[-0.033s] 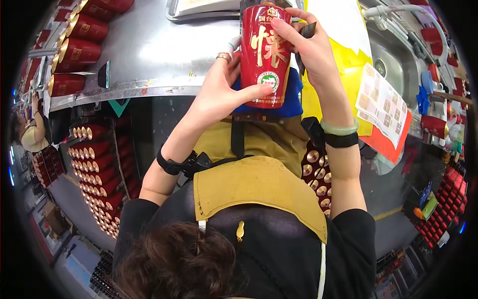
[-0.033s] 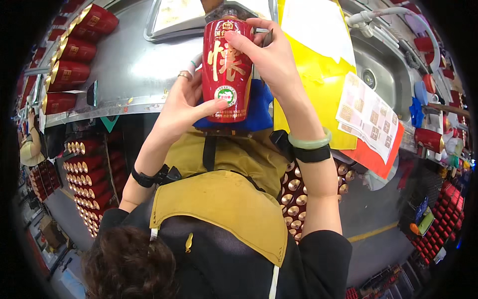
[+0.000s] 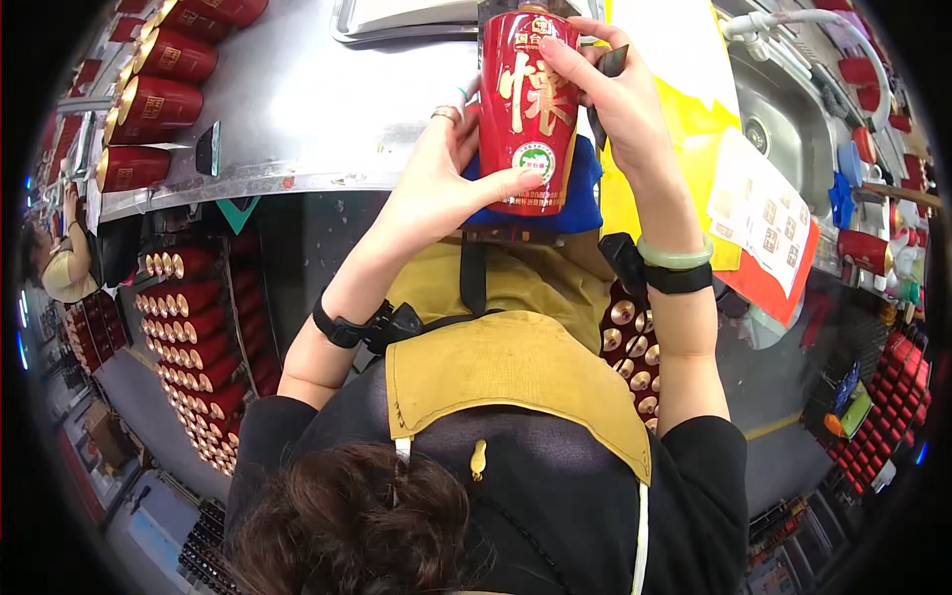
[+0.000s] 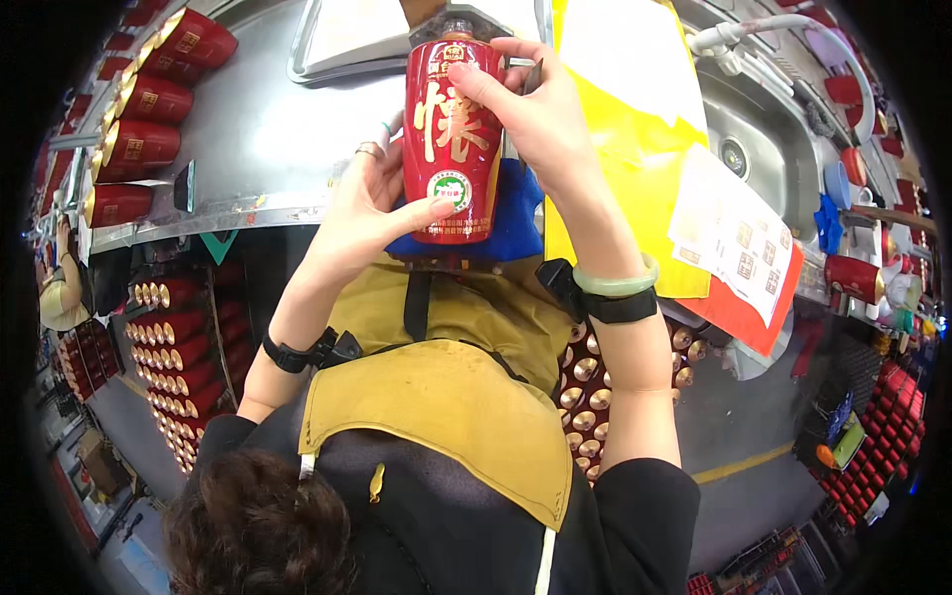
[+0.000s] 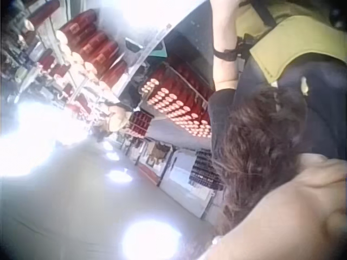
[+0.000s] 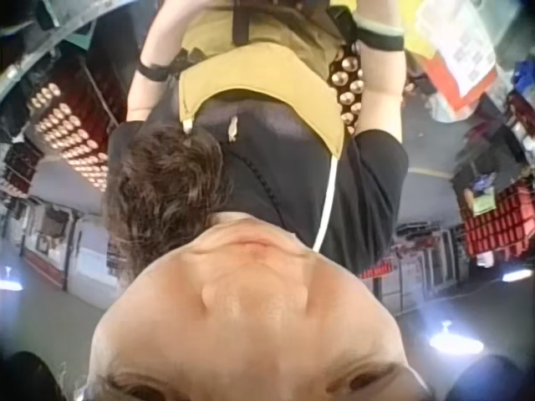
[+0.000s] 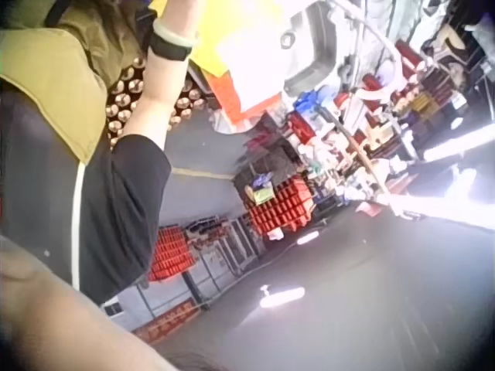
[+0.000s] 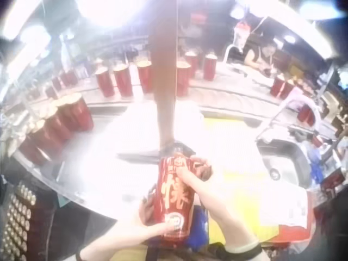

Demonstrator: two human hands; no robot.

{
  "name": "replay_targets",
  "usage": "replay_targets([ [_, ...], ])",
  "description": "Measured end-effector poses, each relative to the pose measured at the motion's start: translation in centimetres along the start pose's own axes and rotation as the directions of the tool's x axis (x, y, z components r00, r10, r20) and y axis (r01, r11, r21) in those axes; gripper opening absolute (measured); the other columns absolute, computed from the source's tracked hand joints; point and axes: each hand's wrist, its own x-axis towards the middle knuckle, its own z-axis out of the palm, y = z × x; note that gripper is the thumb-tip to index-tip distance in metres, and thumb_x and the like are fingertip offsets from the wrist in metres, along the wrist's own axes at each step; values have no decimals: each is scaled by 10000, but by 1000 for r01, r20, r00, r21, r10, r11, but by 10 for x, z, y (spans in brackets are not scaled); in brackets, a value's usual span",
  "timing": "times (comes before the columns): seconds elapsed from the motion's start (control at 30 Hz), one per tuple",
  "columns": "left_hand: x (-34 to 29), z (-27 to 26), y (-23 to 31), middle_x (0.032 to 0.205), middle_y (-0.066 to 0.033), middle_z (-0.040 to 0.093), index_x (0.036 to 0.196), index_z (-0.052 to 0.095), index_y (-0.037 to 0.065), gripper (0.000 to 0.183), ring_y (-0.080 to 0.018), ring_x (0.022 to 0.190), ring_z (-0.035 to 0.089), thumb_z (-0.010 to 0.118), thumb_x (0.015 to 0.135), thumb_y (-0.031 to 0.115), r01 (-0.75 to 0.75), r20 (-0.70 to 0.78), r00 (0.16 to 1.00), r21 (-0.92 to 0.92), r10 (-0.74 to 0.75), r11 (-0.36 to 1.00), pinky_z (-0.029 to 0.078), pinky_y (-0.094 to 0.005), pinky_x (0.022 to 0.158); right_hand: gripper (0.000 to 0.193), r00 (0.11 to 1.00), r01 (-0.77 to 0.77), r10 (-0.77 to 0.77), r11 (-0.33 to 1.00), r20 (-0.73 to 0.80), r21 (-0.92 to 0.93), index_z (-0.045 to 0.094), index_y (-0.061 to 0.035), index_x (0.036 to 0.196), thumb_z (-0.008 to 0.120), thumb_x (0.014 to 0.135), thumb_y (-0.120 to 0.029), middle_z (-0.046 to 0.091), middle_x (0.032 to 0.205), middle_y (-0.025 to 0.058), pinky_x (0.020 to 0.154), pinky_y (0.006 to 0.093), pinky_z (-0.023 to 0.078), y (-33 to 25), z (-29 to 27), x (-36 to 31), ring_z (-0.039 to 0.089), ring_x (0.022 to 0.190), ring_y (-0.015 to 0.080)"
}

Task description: Applying decorative gold foil and brand labels to red bottles on an assembly line.

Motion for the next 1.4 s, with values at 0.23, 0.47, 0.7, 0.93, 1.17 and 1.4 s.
replay_targets([
  [0.23, 0, 2, 4, 1496, -252, 430, 1594, 119, -70, 1137, -305, 1427, 448, 892, 806, 204, -18, 20, 1000, -39, 19, 999, 378, -443, 1203, 686, 1000, -2, 2, 1000, -5, 9, 558, 55, 1316, 897, 824, -282, 572, 863, -12, 695, 217, 499, 2, 0, 1, 608, 806, 80],
  [0.47, 1, 3, 2, 1496, -261, 423, 1595, 124, -66, 1137, -308, 1426, 450, 894, 810, 223, -38, 17, 999, -36, 39, 999, 366, -447, 1208, 673, 1000, -1, 1, 1000, -14, -12, 567, 44, 1316, 895, 827, -282, 571, 859, -11, 688, 215, 494, 2, -2, 2, 596, 790, 78],
  [0.7, 1, 3, 0, 1507, -261, 408, 1593, 131, -68, 1137, -314, 1427, 445, 897, 809, 235, -57, 20, 998, -12, 58, 998, 364, -449, 1209, 626, 1000, -19, 20, 998, 16, -51, 559, 0, 1364, 844, 889, -293, 587, 937, -23, 762, 205, 469, 3, -4, 0, 607, 863, 67],
  [0.93, -6, 2, 1, 1560, -267, 334, 1602, 94, -65, 1164, -314, 1468, 386, 900, 807, 202, -70, 29, 997, -45, 71, 997, 333, -449, 1227, 426, 997, 65, -65, 998, -37, 19, 558, -33, 1384, 603, 1050, -294, 587, 1173, 80, 966, 296, 446, -4, -21, -36, 571, 1056, 134],
  [1.17, -12, 6, -2, 1618, -245, 264, 1610, 69, -48, 1109, -289, 1499, 335, 851, 836, 89, -108, 51, 993, 20, 107, 994, 304, -444, 1241, 235, 999, 33, -33, 999, -15, -10, 629, 33, 1229, 641, 1000, -16, 661, 1128, 47, 934, 254, 480, -17, -15, -111, 600, 1042, 98],
  [1.4, -9, 4, 2, 1621, -243, 246, 1611, 45, -54, 1125, -279, 1501, 321, 851, 843, 103, -131, 89, 987, 4, 130, 991, 300, -425, 1244, 222, 998, -60, 61, 994, -1, -96, 669, 28, 1165, 697, 947, -7, 692, 1093, 88, 872, 269, 520, -3, 0, -149, 654, 991, 131],
])
